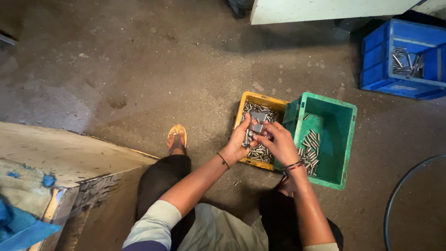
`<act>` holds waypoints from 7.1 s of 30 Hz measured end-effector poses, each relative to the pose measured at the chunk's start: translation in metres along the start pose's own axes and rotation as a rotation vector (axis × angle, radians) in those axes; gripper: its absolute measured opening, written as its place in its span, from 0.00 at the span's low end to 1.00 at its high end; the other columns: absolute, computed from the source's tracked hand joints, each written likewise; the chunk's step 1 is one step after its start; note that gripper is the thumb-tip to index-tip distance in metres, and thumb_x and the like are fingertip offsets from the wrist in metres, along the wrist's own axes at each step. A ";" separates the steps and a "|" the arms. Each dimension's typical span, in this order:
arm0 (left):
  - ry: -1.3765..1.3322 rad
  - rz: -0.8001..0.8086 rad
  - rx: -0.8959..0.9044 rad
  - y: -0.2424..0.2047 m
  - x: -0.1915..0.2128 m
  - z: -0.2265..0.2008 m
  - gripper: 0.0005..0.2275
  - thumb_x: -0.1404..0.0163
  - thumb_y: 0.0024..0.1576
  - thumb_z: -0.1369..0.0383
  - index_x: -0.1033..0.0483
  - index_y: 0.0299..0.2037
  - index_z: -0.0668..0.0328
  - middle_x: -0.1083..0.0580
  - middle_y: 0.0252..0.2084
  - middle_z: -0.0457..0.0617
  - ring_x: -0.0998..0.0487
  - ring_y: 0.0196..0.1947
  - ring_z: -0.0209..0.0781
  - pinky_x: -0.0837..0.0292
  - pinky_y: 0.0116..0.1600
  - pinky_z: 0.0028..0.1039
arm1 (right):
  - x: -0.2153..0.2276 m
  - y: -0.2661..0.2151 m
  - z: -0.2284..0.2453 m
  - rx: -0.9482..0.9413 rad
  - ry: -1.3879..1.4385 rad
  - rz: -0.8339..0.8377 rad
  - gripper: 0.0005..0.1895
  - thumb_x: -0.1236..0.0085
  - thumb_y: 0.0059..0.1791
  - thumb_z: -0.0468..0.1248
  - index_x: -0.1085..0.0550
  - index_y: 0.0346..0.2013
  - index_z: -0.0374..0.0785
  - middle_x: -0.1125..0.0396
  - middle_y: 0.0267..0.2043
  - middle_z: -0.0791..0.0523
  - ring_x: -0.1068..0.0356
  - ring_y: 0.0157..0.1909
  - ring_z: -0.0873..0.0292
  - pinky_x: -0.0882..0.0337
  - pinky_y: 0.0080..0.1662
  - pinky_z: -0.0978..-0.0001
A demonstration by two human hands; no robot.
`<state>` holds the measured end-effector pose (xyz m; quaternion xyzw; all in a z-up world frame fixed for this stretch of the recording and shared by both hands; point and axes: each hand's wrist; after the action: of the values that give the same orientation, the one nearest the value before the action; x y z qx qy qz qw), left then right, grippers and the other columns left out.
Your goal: The person repeatedly picks small cylindrical metal parts from a green bin and places them into a yellow bin. The action is continuous and repetitive, with no other tools or objects handled.
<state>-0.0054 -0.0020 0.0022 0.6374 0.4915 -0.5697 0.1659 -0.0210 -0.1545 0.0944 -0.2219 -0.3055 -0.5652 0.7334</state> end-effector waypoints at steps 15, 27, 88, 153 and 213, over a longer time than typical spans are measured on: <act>-0.073 -0.031 0.027 -0.001 -0.004 0.001 0.18 0.59 0.66 0.46 0.34 0.40 0.51 0.30 0.28 0.44 0.30 0.21 0.30 0.37 0.18 0.19 | 0.005 -0.002 -0.019 -0.339 1.105 -0.079 0.11 0.51 0.55 0.33 0.28 0.50 0.32 0.29 0.38 0.54 0.31 0.32 0.63 0.26 0.33 0.71; 0.067 -0.036 0.035 -0.005 -0.013 -0.003 0.18 0.57 0.65 0.46 0.33 0.39 0.52 0.25 0.29 0.47 0.28 0.21 0.31 0.39 0.17 0.17 | -0.001 -0.002 -0.025 -0.387 1.151 0.012 0.13 0.47 0.56 0.35 0.27 0.53 0.32 0.27 0.43 0.55 0.27 0.40 0.64 0.23 0.39 0.71; 0.006 -0.073 0.101 0.000 -0.013 -0.002 0.19 0.57 0.63 0.44 0.34 0.39 0.50 0.30 0.27 0.44 0.34 0.19 0.29 0.42 0.17 0.18 | 0.009 -0.007 -0.024 -0.337 1.193 -0.004 0.10 0.45 0.55 0.33 0.30 0.50 0.35 0.26 0.40 0.51 0.25 0.38 0.60 0.22 0.44 0.69; 0.040 -0.160 0.169 0.028 -0.012 0.015 0.28 0.61 0.58 0.36 0.31 0.32 0.55 0.34 0.22 0.43 0.35 0.14 0.32 0.46 0.16 0.18 | -0.008 0.007 -0.043 -0.437 1.153 -0.115 0.12 0.41 0.50 0.34 0.23 0.46 0.31 0.27 0.36 0.55 0.27 0.34 0.64 0.20 0.36 0.70; 0.176 -0.257 -0.017 0.014 -0.021 0.008 0.22 0.58 0.59 0.39 0.30 0.33 0.49 0.29 0.24 0.41 0.28 0.19 0.33 0.37 0.21 0.22 | 0.000 -0.007 -0.030 -0.343 1.160 -0.044 0.12 0.44 0.52 0.32 0.25 0.50 0.32 0.28 0.45 0.55 0.28 0.41 0.63 0.23 0.45 0.66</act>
<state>0.0037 -0.0240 0.0137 0.6152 0.5866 -0.5240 0.0533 -0.0215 -0.1760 0.0731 0.0138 0.2353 -0.6501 0.7224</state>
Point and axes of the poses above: each hand's wrist, its own y-axis towards the middle knuckle, its own x-axis out of the back of the hand, z = x × y
